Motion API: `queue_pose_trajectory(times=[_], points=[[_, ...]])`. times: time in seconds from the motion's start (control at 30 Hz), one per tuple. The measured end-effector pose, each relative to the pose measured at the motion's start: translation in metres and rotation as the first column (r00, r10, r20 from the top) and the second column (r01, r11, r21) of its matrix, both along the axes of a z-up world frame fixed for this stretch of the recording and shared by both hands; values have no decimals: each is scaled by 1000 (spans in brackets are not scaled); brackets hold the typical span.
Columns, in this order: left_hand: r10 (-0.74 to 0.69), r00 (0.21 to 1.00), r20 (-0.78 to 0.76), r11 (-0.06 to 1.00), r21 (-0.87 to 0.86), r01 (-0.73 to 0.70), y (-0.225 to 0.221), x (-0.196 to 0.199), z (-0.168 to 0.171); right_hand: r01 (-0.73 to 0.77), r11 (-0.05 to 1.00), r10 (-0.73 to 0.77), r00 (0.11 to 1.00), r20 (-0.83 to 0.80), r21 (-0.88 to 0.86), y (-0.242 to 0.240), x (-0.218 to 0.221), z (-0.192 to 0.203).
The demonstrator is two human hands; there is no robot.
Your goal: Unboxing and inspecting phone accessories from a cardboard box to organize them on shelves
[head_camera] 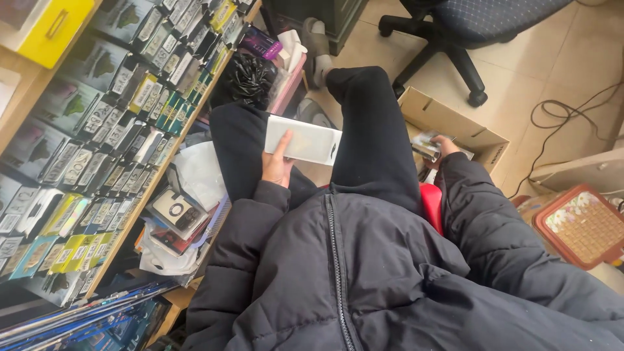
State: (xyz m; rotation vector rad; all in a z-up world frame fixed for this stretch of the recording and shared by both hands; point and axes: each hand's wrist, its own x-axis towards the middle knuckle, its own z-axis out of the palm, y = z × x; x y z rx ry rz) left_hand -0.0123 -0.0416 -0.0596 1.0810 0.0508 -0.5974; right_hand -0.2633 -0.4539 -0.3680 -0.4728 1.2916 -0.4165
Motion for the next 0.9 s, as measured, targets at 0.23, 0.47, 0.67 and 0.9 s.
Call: queue_pose_trajectory(times=[0.23,0.47,0.67,0.9], points=[[-55,998,16,998,37,54,3,-3,3,-174,980,184,977,-105,94,5,-20,-78],[-82,996,19,996,43,81,6,0,-3,-313,948,319,935,-156,60,53,-20,19],[-55,998,-14,998,34,56,5,-4,4,-437,899,420,879,-226,-30,48,-20,1],[-49,998,-49,998,34,50,2,0,-1,-560,825,553,772,-313,74,40,-21,5]])
